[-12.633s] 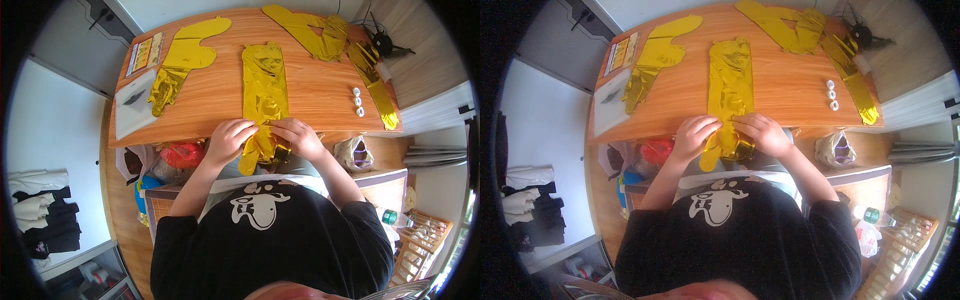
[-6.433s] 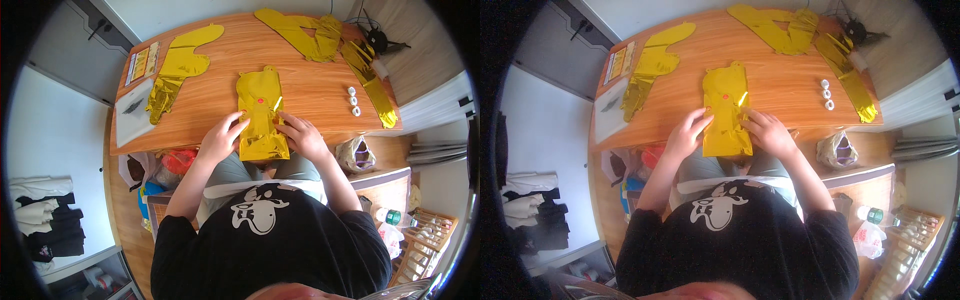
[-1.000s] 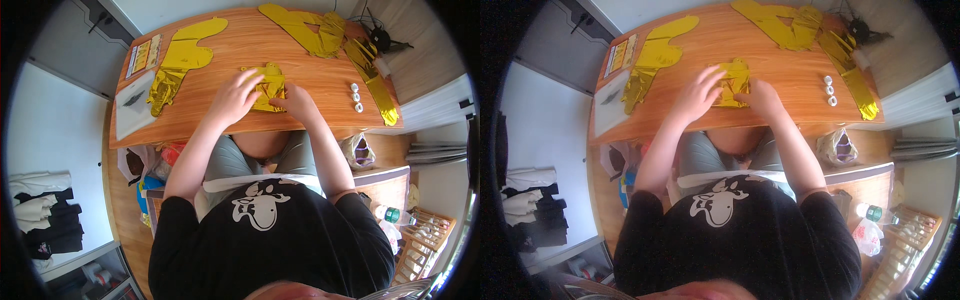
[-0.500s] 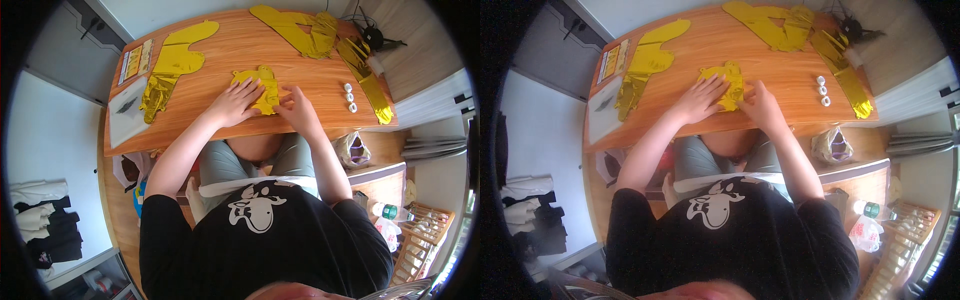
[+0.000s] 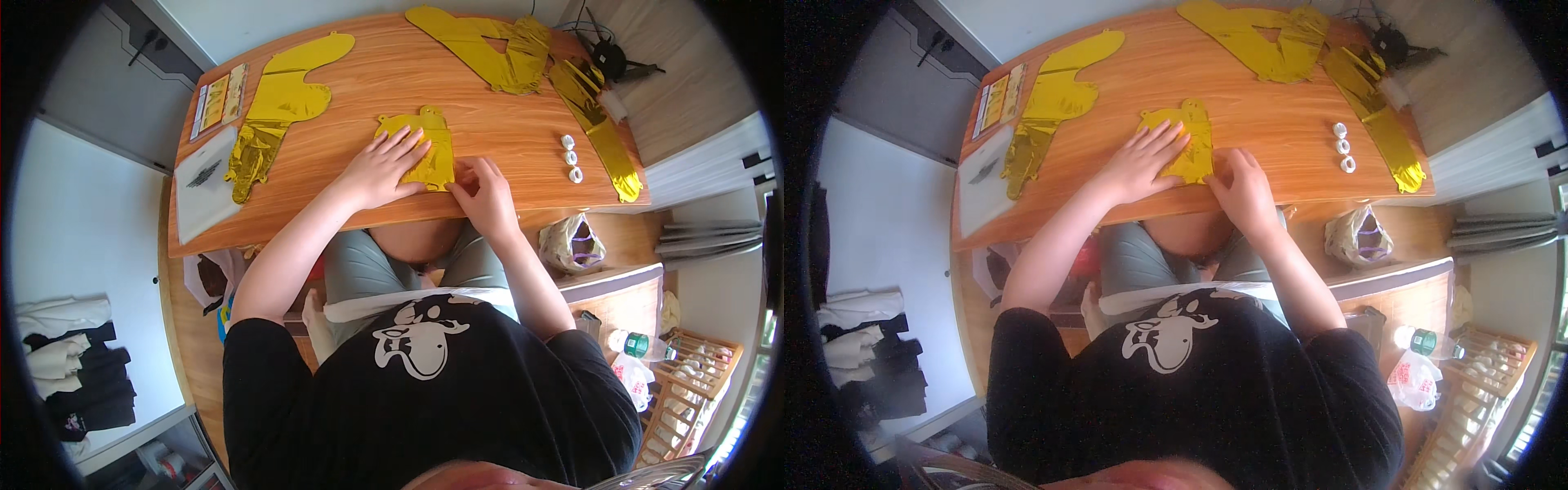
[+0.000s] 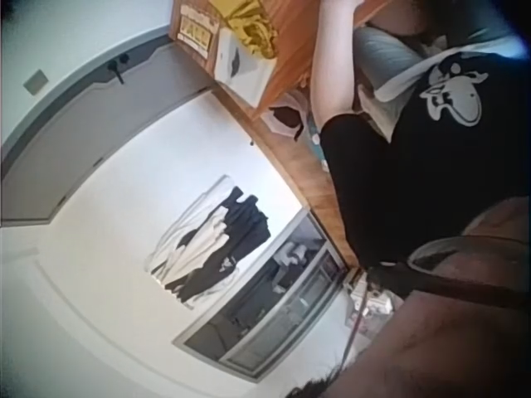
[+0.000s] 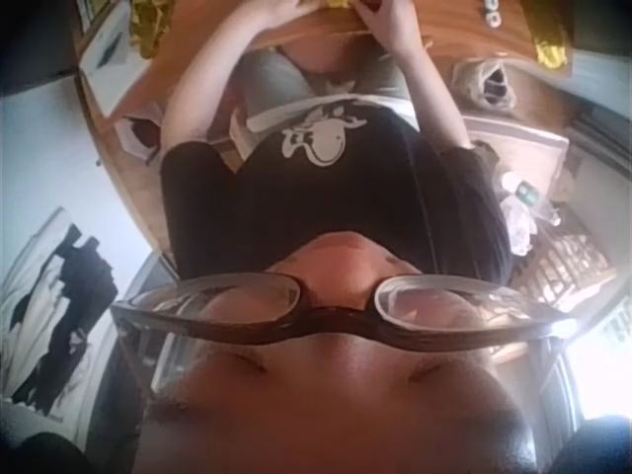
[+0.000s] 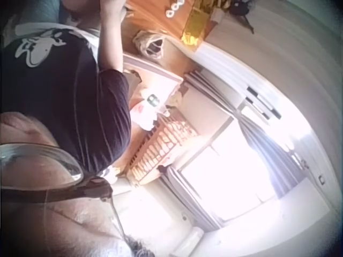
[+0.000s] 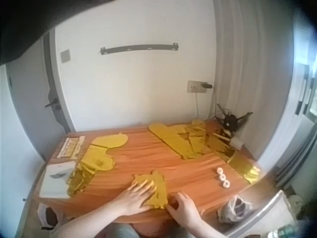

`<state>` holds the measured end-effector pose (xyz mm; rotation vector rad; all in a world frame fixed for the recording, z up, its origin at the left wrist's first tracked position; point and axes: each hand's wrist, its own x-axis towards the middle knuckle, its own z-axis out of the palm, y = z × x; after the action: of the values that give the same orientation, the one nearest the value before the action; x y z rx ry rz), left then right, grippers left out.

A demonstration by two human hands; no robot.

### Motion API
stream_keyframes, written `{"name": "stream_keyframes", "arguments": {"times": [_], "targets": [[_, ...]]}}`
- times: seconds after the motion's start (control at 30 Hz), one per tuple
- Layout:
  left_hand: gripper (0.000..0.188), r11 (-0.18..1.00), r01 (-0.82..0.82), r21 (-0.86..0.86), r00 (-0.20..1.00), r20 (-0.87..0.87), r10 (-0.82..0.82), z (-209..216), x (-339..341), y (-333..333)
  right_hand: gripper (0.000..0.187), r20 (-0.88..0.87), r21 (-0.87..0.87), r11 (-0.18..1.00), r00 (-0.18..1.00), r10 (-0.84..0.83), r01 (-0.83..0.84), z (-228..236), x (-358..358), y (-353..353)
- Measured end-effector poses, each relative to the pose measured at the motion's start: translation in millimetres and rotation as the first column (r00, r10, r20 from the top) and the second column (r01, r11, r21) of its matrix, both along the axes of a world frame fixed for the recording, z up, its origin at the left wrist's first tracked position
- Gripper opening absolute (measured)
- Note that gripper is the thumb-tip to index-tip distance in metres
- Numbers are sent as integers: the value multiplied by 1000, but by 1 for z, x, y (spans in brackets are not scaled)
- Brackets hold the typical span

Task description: Folding a gold foil balloon and placing it into a plastic packaging sleeve with an instruction card.

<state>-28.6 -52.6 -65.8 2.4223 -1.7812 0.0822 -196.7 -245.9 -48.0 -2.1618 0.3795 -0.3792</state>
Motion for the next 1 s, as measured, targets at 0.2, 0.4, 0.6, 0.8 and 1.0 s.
{"name": "stream_keyframes", "arguments": {"times": [0.2, 0.4, 0.6, 0.8, 1.0], "targets": [[84, 999, -5, 36, 1000, 0, 5, 5, 1, 0, 52, 141, -459, 862, 940, 312, -217, 20, 25, 0], [102, 999, -21, 49, 995, -100, 26, 4, 3, 0, 73, 33, -647, 705, 913, 407, -290, -19, 72, 7], [106, 967, -49, -250, 995, -91, 27, 2, 2, 20, 79, -91, -595, 711, 911, 402, -374, -13, 72, 8], [46, 944, -257, -208, 962, -153, 228, 21, -19, 88, 72, -165, -657, 651, 915, 367, -380, -15, 75, 9], [35, 976, -80, -203, 995, -79, 65, 22, -32, 102, 65, -189, -663, 645, 919, 346, -379, -10, 80, 14]]}}
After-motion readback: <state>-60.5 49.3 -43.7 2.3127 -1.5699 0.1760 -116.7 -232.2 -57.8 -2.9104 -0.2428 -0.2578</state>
